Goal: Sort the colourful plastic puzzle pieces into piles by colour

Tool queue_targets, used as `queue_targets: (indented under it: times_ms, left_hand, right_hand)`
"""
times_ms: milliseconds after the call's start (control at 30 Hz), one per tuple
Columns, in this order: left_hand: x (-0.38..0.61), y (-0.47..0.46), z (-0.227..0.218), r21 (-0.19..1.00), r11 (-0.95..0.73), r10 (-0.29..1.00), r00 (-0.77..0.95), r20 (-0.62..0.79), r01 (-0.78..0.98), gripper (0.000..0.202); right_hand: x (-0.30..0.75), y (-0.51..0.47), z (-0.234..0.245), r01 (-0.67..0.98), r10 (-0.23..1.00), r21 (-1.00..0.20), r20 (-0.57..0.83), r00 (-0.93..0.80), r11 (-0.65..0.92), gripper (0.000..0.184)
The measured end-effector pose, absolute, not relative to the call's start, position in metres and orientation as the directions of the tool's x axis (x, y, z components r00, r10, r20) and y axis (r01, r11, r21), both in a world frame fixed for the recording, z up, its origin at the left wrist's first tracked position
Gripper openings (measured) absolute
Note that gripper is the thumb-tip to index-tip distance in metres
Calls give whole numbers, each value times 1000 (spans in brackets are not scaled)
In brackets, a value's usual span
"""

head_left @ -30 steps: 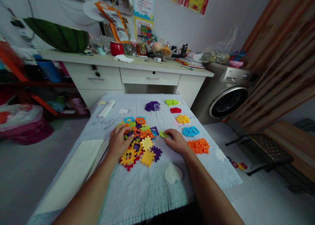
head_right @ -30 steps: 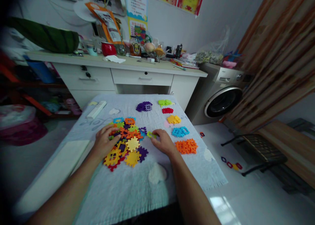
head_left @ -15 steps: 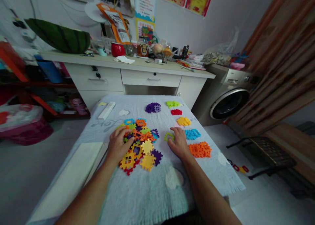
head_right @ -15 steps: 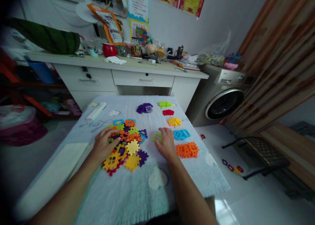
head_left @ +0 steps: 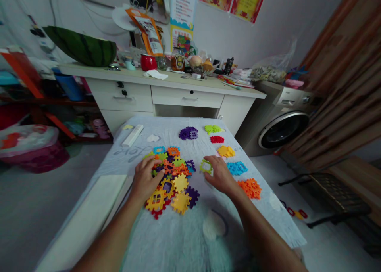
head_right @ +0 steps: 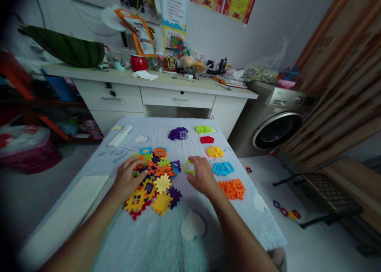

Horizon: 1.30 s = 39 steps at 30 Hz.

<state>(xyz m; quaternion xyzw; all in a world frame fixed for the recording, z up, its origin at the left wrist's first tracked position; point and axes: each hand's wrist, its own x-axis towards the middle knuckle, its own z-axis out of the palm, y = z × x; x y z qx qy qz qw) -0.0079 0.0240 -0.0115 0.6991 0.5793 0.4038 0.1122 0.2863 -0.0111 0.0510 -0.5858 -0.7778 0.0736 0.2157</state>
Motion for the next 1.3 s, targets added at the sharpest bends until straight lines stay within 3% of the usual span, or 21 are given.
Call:
queue_targets:
  times_ms: [200, 600, 800, 1033, 1300]
  left_hand:
    - [-8, 25, -13, 636, -289, 909, -4, 417, 715, 28]
    - [-8, 25, -15, 651, -269, 912, -30, 410, 710, 28]
    - [-8, 23, -13, 705, -255, 920, -58, 387, 662, 26]
    - [-8, 23, -10, 758, -235, 934, -75, 350, 608, 26]
    - [-7, 21, -6, 783, -247, 931, -84, 355, 571, 25]
  right_hand:
    - [312, 56, 80, 890, 930, -312, 263, -256, 334, 44]
    - [359, 187, 60, 972, 959, -225, 253, 127, -69, 34]
    - [364, 218, 48, 927, 946, -340, 219, 241, -158, 30]
    - [361, 239, 36, 896, 935, -424, 246, 255, -133, 27]
    - [352, 233, 26, 842, 892, -529, 327, 313, -102, 36]
